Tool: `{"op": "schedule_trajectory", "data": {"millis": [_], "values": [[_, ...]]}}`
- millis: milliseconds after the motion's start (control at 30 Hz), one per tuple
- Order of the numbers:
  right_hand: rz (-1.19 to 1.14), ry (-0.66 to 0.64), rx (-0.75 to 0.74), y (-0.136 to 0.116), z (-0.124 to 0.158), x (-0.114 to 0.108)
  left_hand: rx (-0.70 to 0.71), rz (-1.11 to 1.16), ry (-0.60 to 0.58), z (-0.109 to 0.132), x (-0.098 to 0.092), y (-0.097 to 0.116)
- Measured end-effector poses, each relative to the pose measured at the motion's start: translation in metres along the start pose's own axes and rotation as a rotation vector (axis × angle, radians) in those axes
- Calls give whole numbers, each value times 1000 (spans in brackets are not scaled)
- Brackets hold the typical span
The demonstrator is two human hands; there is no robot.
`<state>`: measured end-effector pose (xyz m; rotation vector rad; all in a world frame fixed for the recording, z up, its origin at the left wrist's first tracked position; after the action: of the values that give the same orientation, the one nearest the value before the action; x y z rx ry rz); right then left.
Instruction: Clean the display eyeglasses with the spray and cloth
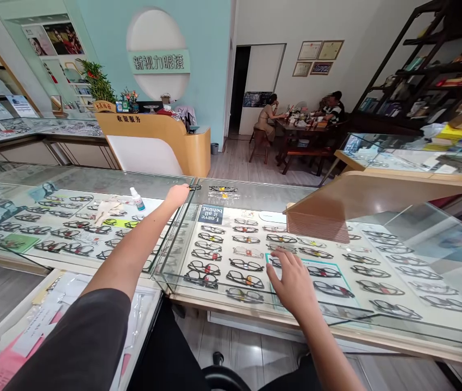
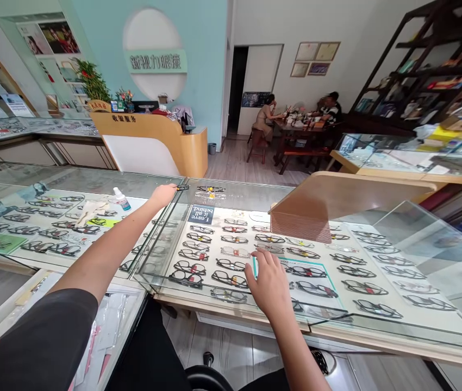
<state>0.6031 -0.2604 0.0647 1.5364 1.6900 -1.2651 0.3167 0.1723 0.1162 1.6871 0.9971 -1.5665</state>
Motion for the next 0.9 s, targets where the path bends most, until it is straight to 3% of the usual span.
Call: {"op": "schedule_trajectory", "data": {"millis": [267, 667, 900], "values": [[-6, -13, -5, -4, -2, -2, -68, -134, -64, 22, -11, 14], [-22, 28, -14, -3, -2, 0, -111, -117, -72, 11, -12, 19], [-22, 4, 2, -4, -3, -1, -103, -94, -61, 25, -16, 16]]}}
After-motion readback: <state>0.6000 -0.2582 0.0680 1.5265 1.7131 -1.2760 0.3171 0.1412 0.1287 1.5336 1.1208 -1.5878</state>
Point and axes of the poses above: each hand's wrist, its own z-axis away from the middle knuckle, its own x-axis out of the palm, y = z × x, the point moved 4 cm from there along -z, towards the middle knuckle, and after that the axes turned 4 degrees about -x, right-handed, at the moved point
